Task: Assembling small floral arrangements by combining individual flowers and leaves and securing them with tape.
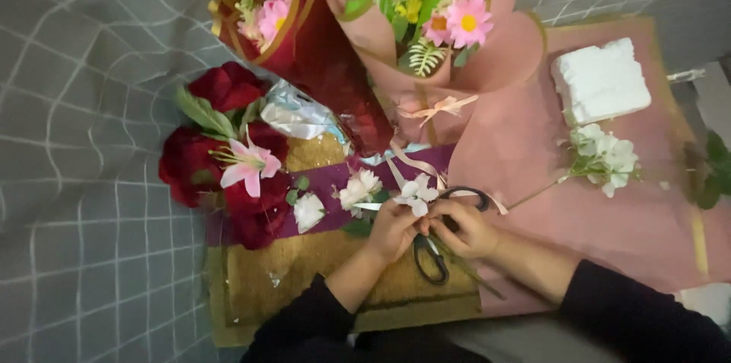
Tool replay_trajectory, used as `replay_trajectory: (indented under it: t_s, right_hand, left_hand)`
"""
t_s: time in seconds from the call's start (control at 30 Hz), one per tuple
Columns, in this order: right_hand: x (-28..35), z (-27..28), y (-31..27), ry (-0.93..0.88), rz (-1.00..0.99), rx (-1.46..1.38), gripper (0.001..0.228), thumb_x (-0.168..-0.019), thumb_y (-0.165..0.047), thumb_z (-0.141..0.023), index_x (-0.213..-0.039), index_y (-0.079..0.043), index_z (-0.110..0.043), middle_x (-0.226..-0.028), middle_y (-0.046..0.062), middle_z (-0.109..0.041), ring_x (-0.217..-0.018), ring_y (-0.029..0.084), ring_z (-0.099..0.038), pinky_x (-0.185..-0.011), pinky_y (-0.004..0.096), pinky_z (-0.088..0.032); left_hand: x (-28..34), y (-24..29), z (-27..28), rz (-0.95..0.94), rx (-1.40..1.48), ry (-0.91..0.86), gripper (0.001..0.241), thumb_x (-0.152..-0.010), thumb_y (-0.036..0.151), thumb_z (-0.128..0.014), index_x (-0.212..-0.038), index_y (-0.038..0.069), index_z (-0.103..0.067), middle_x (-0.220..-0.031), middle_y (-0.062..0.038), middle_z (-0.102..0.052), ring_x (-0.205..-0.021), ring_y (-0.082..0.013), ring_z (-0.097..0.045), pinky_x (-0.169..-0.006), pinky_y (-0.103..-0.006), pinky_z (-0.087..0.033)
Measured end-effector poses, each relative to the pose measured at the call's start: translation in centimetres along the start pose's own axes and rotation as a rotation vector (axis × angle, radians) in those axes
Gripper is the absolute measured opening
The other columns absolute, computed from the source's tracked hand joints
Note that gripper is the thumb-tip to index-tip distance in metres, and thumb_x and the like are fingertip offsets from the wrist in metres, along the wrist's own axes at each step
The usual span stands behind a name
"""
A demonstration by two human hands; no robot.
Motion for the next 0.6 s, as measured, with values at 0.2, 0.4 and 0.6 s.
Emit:
replay_trajectory:
  t_s: [0.2, 0.4, 0.6]
  right_hand:
    - [-1.8, 0.8, -0.5, -0.040, 0.077, 0.121, 0.021, -0.093, -0.010, -0.069, -0.112, -0.001, -0.068, -0.091, 0.016, -0.071, -0.074, 0.033, -0.072, -0.068, 0.040, -0.059]
    - [-1.1, 2.2, -0.8, -0.134, 0.028, 0.407, 0.024, -0.088, -0.016, -0.078, -0.106, -0.005, -0.068, -0.087, 0.018, -0.070, -0.079, 0.038, -0.071, -0.069, 0.048, -0.058]
    - [-5.1, 1.2, -6.2, -0.145, -0.092, 0.386, 0.018, -0.094, -0.015, -0.072, -0.111, -0.008, -0.071, -0.110, 0.019, -0.069, -0.096, 0.039, -0.070, -0.077, 0.046, -0.058]
  left_hand:
    - [0.0, 4.4, -3.6, -0.160, -0.274, 0.069, 0.012, -0.095, 0.003, -0.071, -0.105, -0.002, -0.065, -0.072, -0.020, -0.069, -0.062, -0.0252, -0.072, -0.062, -0.0336, -0.062]
    - [-0.8, 3.9, -0.6, -0.223, -0.561, 0.122, 0.029, -0.088, 0.008, -0.082, -0.114, 0.003, -0.069, -0.100, -0.012, -0.074, -0.092, -0.0178, -0.073, -0.086, -0.0340, -0.060]
    - [0.2, 7.4, -2.8, -0.459, -0.729, 0.075, 0.029, -0.090, 0.002, -0.078, -0.118, 0.005, -0.071, -0.096, -0.013, -0.075, -0.088, -0.0181, -0.074, -0.069, -0.0276, -0.062]
Point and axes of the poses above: each hand's wrist, its own x-axis away from the middle knuckle, its own z-axis out of the back of the hand, y = z × x, the point moved 1 cm from there along -x, towards the middle knuckle
